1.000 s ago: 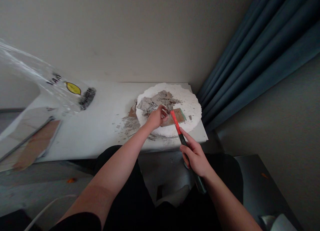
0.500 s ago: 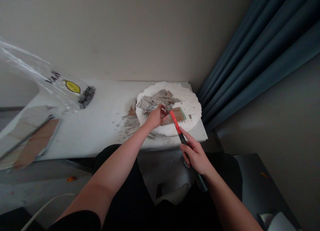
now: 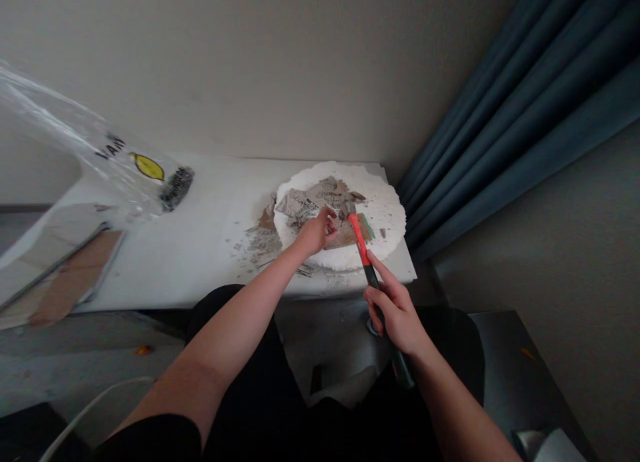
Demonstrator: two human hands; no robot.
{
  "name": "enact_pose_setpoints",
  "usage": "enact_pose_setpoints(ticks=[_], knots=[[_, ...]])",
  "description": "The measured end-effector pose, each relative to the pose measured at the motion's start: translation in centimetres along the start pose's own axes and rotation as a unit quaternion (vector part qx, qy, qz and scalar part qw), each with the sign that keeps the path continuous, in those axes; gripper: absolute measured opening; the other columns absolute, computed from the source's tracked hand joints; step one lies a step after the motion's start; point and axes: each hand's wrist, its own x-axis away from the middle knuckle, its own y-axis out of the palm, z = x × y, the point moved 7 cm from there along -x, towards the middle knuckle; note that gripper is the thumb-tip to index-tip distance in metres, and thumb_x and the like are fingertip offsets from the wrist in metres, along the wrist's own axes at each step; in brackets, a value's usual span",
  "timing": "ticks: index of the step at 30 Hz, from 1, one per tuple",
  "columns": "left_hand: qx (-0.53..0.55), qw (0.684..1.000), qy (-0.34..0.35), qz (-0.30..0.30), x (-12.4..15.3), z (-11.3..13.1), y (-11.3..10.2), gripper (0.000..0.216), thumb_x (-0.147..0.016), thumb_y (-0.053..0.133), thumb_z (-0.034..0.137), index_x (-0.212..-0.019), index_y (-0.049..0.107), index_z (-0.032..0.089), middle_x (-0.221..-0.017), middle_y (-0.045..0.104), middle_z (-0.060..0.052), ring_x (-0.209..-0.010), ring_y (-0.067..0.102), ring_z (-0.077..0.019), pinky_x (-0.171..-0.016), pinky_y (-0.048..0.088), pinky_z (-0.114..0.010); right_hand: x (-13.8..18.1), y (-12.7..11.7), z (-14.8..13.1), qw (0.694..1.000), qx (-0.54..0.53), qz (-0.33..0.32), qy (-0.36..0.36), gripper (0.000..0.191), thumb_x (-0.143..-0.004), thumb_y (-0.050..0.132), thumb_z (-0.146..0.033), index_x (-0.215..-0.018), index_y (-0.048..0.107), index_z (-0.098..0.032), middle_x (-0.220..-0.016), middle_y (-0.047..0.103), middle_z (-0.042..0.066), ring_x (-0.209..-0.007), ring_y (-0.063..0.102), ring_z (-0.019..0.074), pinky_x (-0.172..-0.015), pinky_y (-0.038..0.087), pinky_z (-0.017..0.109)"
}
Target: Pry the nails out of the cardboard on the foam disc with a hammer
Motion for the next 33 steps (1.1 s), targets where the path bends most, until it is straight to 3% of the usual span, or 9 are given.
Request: enact_pose_setpoints(ticks=[15, 19, 24, 33], knots=[[-0.044, 0.999, -0.009, -0.013, 0.1, -0.2, 0.3, 0.051, -0.078, 0.071, 0.025, -0.124, 0.05, 0.019, -0.087, 0.074, -0.004, -0.069, 0.064, -0.0175, -0.064, 0.044, -0.028, -0.1, 0.2, 0.8, 1.0, -0.005, -0.017, 0.025, 0.07, -0.095, 0.058, -0.034, -0.161, 0.034, -0.029, -0.055, 0.047, -0.011, -0.033, 0.038, 0.0075, -0.033, 0.031, 0.017], [-0.005, 1.0, 0.005, -0.023, 0.1, -0.3, 0.0, 0.062, -0.072, 0.072, 0.021, -0.129, 0.047, 0.019, -0.098, 0.072, -0.004, -0.067, 0.061, -0.014, -0.064, 0.045, -0.027, -0.1, 0.4, 0.8, 1.0, -0.009, -0.019, 0.017, 0.07, -0.096, 0.057, -0.033, -0.162, 0.032, -0.03, -0.053, 0.044, -0.012, -0.033, 0.037, 0.0073, -0.034, 0.031, 0.017], [0.054, 0.998, -0.009, 0.019, -0.3, -1.3, -1.3, 0.052, -0.075, 0.06, 0.015, -0.126, 0.049, 0.02, -0.101, 0.069, -0.002, -0.07, 0.062, -0.0125, -0.068, 0.048, -0.027, -0.2, 0.5, 1.4, 0.999, -0.004, -0.014, 0.046, 0.074, -0.094, 0.058, -0.034, -0.162, 0.031, -0.027, -0.054, 0.045, -0.012, -0.033, 0.038, 0.0074, -0.032, 0.03, 0.016], [0.028, 0.998, -0.009, 0.052, -0.6, -1.0, -1.6, 0.05, -0.076, 0.055, 0.009, -0.125, 0.053, 0.019, -0.099, 0.069, -0.003, -0.073, 0.063, -0.0147, -0.076, 0.05, -0.031, -0.4, 0.5, 1.6, 0.998, 0.009, 0.005, 0.056, 0.073, -0.091, 0.057, -0.03, -0.161, 0.035, -0.026, -0.057, 0.048, -0.01, -0.031, 0.036, 0.0066, -0.03, 0.029, 0.017]])
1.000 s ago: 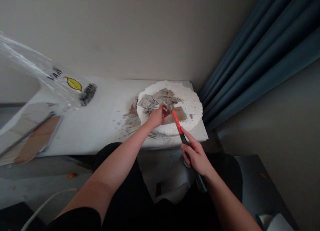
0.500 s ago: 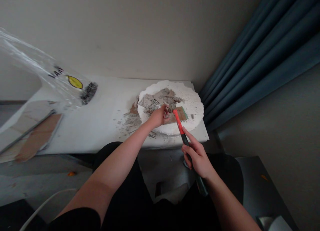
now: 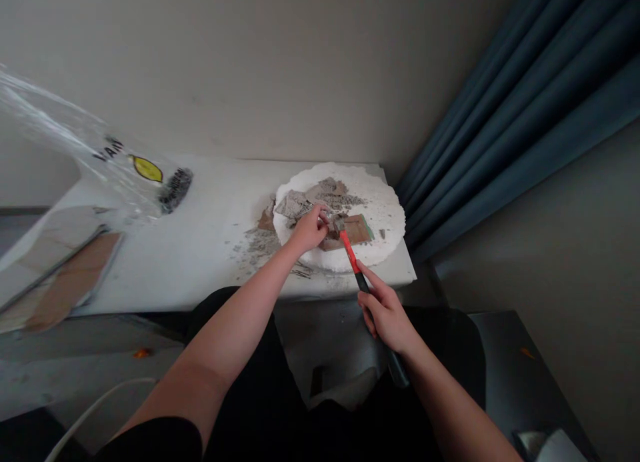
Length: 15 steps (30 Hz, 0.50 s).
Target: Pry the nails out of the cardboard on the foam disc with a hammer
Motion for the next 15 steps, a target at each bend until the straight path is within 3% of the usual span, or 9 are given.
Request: enact_pose_setpoints(ticks=[7, 11, 15], knots=[[-0.061, 0.998, 0.012, 0.023, -0.7, 1.2, 0.0, 0.036, -0.081, 0.052, 0.013, -0.115, 0.063, 0.018, -0.098, 0.072, -0.006, -0.083, 0.065, -0.0194, -0.083, 0.051, -0.035, -0.3, -2.6, -1.2, 0.996, -0.01, 0.05, -0.067, 0.07, -0.093, 0.058, -0.031, -0.159, 0.038, -0.031, -0.064, 0.054, -0.009, -0.034, 0.04, 0.0063, -0.031, 0.033, 0.017], [-0.132, 0.99, 0.053, 0.008, -1.3, 2.2, 1.3, 0.02, -0.088, 0.051, 0.022, -0.098, 0.068, 0.019, -0.098, 0.07, -0.008, -0.09, 0.065, -0.022, -0.085, 0.051, -0.035, -0.5, -4.6, -1.7, 0.992, -0.02, 0.098, -0.075, 0.075, -0.09, 0.06, -0.031, -0.16, 0.036, -0.03, -0.066, 0.055, -0.008, -0.035, 0.041, 0.0061, -0.031, 0.034, 0.017], [-0.201, 0.977, 0.07, -0.02, -1.4, 3.4, 2.9, 0.021, -0.091, 0.05, 0.025, -0.095, 0.069, 0.019, -0.106, 0.068, -0.01, -0.09, 0.065, -0.0228, -0.079, 0.05, -0.035, -0.6, -5.9, -1.9, 0.989, -0.021, 0.126, -0.073, 0.078, -0.087, 0.061, -0.031, -0.161, 0.035, -0.027, -0.063, 0.054, -0.009, -0.034, 0.042, 0.0065, -0.031, 0.034, 0.017]])
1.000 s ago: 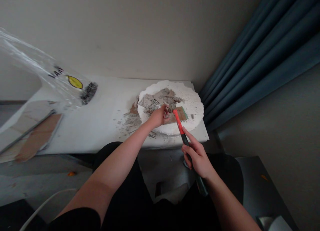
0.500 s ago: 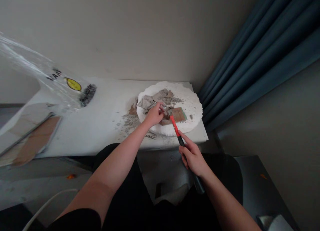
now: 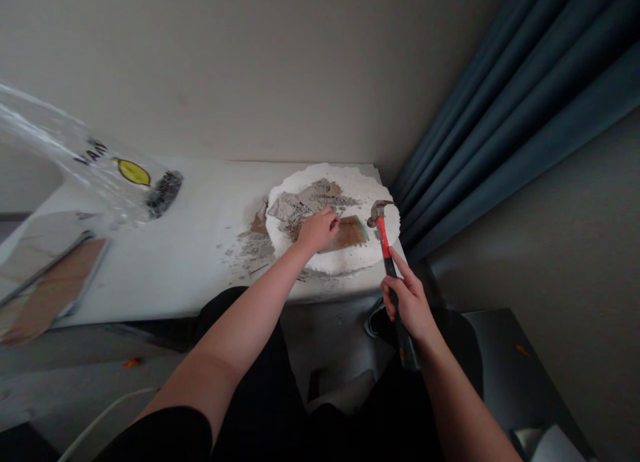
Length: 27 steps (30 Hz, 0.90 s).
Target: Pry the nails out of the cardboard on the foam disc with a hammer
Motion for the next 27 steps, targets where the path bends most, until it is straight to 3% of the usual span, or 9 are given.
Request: enact_pose_setpoints(ticks=[5, 12, 17, 22, 27], knots=[[0.015, 0.998, -0.053, 0.042, -0.1, -0.5, -0.5, 0.027, -0.089, 0.048, 0.017, -0.11, 0.066, 0.018, -0.109, 0.07, -0.011, -0.094, 0.067, -0.025, -0.083, 0.051, -0.036, 0.6, -0.1, -0.5, 0.999, -0.011, -0.039, 0.008, 0.077, -0.089, 0.061, -0.028, -0.161, 0.034, -0.028, -0.063, 0.054, -0.009, -0.035, 0.04, 0.0064, -0.031, 0.034, 0.017], [0.118, 0.974, -0.114, 0.157, -0.4, -4.0, -3.3, 0.026, -0.093, 0.045, 0.021, -0.113, 0.063, 0.019, -0.102, 0.072, -0.007, -0.085, 0.066, -0.0203, -0.087, 0.052, -0.035, 2.0, 3.0, 0.6, 0.986, -0.011, -0.16, 0.053, 0.071, -0.092, 0.057, -0.026, -0.16, 0.037, -0.029, -0.057, 0.048, -0.01, -0.033, 0.04, 0.0067, -0.032, 0.029, 0.016], [0.143, 0.96, -0.119, 0.207, -0.3, -4.2, -4.4, 0.022, -0.094, 0.046, 0.022, -0.111, 0.06, 0.019, -0.1, 0.071, -0.006, -0.078, 0.064, -0.0176, -0.083, 0.052, -0.034, 1.6, 3.9, 1.9, 0.985, 0.009, -0.151, 0.076, 0.075, -0.089, 0.056, -0.027, -0.161, 0.035, -0.025, -0.054, 0.046, -0.012, -0.03, 0.037, 0.007, -0.03, 0.028, 0.016], [0.121, 0.975, -0.102, 0.154, -0.6, -3.3, -3.0, 0.023, -0.095, 0.047, 0.024, -0.113, 0.061, 0.019, -0.097, 0.071, -0.006, -0.078, 0.065, -0.0178, -0.083, 0.053, -0.034, 1.0, 2.2, 1.0, 0.995, -0.003, -0.095, 0.035, 0.075, -0.088, 0.057, -0.028, -0.16, 0.037, -0.027, -0.06, 0.053, -0.01, -0.033, 0.039, 0.0066, -0.031, 0.031, 0.017], [-0.009, 1.0, 0.006, 0.007, -0.8, 0.5, 0.4, 0.03, -0.096, 0.05, 0.03, -0.118, 0.067, 0.019, -0.119, 0.065, -0.011, -0.105, 0.065, -0.0234, -0.092, 0.051, -0.036, 0.1, 0.0, 0.4, 1.0, -0.011, -0.015, 0.003, 0.078, -0.088, 0.061, -0.032, -0.161, 0.035, -0.027, -0.064, 0.056, -0.009, -0.034, 0.041, 0.0064, -0.031, 0.033, 0.017]])
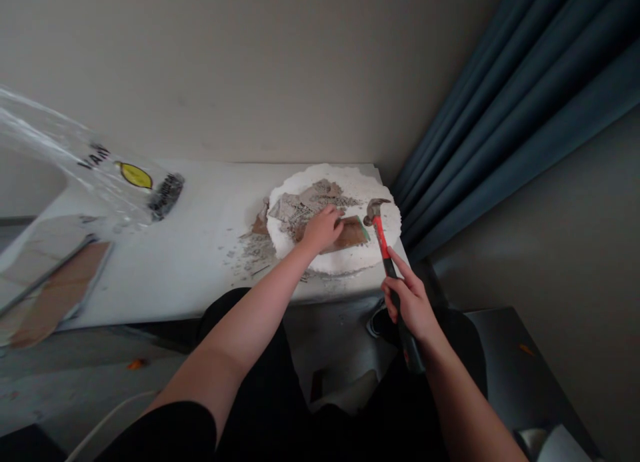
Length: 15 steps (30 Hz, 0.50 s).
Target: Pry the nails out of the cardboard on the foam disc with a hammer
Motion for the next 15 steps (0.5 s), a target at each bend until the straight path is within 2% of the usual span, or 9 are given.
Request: enact_pose_setpoints(ticks=[3, 6, 9, 12, 15], knots=[[-0.073, 0.996, 0.038, -0.04, 0.0, 1.8, 1.6, 0.031, -0.098, 0.047, 0.03, -0.114, 0.071, 0.019, -0.118, 0.063, -0.013, -0.113, 0.062, -0.027, -0.094, 0.05, -0.04, -0.4, -0.9, -0.2, 0.999, 0.004, 0.035, -0.008, 0.079, -0.086, 0.062, -0.032, -0.16, 0.036, -0.026, -0.063, 0.055, -0.009, -0.033, 0.04, 0.0065, -0.03, 0.032, 0.017], [-0.105, 0.991, 0.07, -0.034, 0.0, 3.0, 2.3, 0.032, -0.099, 0.041, 0.024, -0.102, 0.071, 0.014, -0.114, 0.063, -0.017, -0.116, 0.059, -0.0308, -0.095, 0.048, -0.044, -0.5, -1.5, -0.4, 0.999, 0.005, 0.05, -0.003, 0.08, -0.085, 0.061, -0.032, -0.161, 0.036, -0.025, -0.063, 0.056, -0.009, -0.033, 0.04, 0.0067, -0.03, 0.033, 0.018], [-0.107, 0.989, 0.099, -0.021, 0.1, 3.6, 2.1, 0.028, -0.098, 0.041, 0.019, -0.101, 0.069, 0.013, -0.113, 0.064, -0.018, -0.116, 0.059, -0.0306, -0.097, 0.047, -0.044, -0.5, -1.5, -0.6, 0.999, 0.006, 0.046, -0.001, 0.079, -0.086, 0.061, -0.031, -0.161, 0.036, -0.026, -0.062, 0.056, -0.009, -0.033, 0.041, 0.0069, -0.03, 0.033, 0.018], [-0.034, 0.997, 0.071, -0.009, 0.3, 3.0, 0.9, 0.024, -0.097, 0.045, 0.02, -0.104, 0.067, 0.014, -0.111, 0.067, -0.015, -0.107, 0.063, -0.0268, -0.093, 0.049, -0.04, -0.6, -1.3, -0.5, 0.999, 0.005, 0.035, 0.0, 0.078, -0.086, 0.061, -0.031, -0.16, 0.037, -0.026, -0.063, 0.057, -0.008, -0.033, 0.041, 0.007, -0.03, 0.033, 0.018], [0.121, 0.993, -0.004, 0.008, 0.5, 1.1, -0.4, 0.025, -0.096, 0.051, 0.024, -0.116, 0.063, 0.017, -0.099, 0.071, -0.009, -0.088, 0.066, -0.0203, -0.083, 0.052, -0.034, -0.6, -0.9, -0.2, 1.0, 0.004, 0.027, 0.015, 0.08, -0.084, 0.063, -0.032, -0.16, 0.038, -0.024, -0.063, 0.057, -0.008, -0.033, 0.042, 0.0073, -0.03, 0.033, 0.018]])
